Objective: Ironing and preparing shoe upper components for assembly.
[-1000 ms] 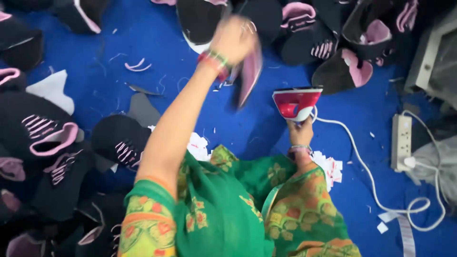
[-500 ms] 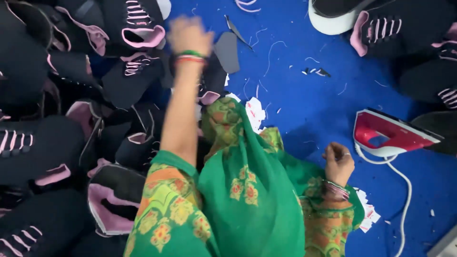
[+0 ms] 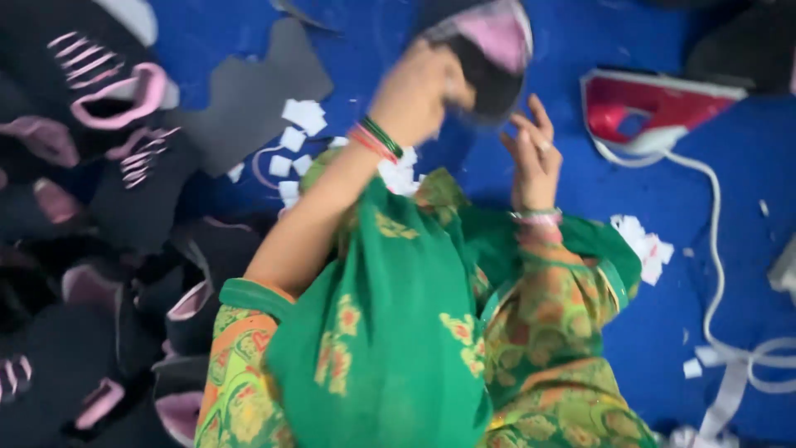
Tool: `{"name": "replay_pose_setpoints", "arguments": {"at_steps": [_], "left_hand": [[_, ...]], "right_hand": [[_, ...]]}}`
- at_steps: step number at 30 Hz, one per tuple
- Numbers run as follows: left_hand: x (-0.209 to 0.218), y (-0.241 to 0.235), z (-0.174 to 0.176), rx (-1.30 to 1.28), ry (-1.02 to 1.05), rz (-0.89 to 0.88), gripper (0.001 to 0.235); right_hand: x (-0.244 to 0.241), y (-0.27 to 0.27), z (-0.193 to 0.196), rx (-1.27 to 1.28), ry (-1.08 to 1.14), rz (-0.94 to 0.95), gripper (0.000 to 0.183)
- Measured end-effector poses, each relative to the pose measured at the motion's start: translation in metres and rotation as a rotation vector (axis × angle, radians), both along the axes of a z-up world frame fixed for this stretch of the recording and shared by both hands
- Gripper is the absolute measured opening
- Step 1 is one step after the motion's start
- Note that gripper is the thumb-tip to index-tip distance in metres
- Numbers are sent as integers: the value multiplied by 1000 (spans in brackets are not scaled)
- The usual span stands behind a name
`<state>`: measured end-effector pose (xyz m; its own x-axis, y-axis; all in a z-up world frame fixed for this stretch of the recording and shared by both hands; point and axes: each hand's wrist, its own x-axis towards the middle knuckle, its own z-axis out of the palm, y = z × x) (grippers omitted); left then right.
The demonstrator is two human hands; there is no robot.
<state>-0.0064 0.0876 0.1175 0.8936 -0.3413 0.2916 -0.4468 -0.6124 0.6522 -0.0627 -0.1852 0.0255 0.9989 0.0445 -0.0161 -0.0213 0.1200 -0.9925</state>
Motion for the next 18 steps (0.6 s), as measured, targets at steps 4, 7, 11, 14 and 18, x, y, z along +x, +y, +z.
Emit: {"name": "replay_pose_setpoints", "arguments": {"at_steps": [4,7,11,14,18], "left_hand": [[-35,-35,-113,37,62,-332,28],[-46,-36,-94,153,-173,-203,12],[-30,-34,-111,209,-157,-165,16],[-21,-32,-102,64,384,-41,17],[4,-19,-87,-305,324,32,47]], "right_hand": [[6,-12,-53,-177,29,-199,46],[-3,-17,-72,-276,64,-357,39],[1,5,-30,-871,-459,-192,51],[20,17,-4,-997,-487,99,91],[46,25,1,-1211,-224,296,113]]}}
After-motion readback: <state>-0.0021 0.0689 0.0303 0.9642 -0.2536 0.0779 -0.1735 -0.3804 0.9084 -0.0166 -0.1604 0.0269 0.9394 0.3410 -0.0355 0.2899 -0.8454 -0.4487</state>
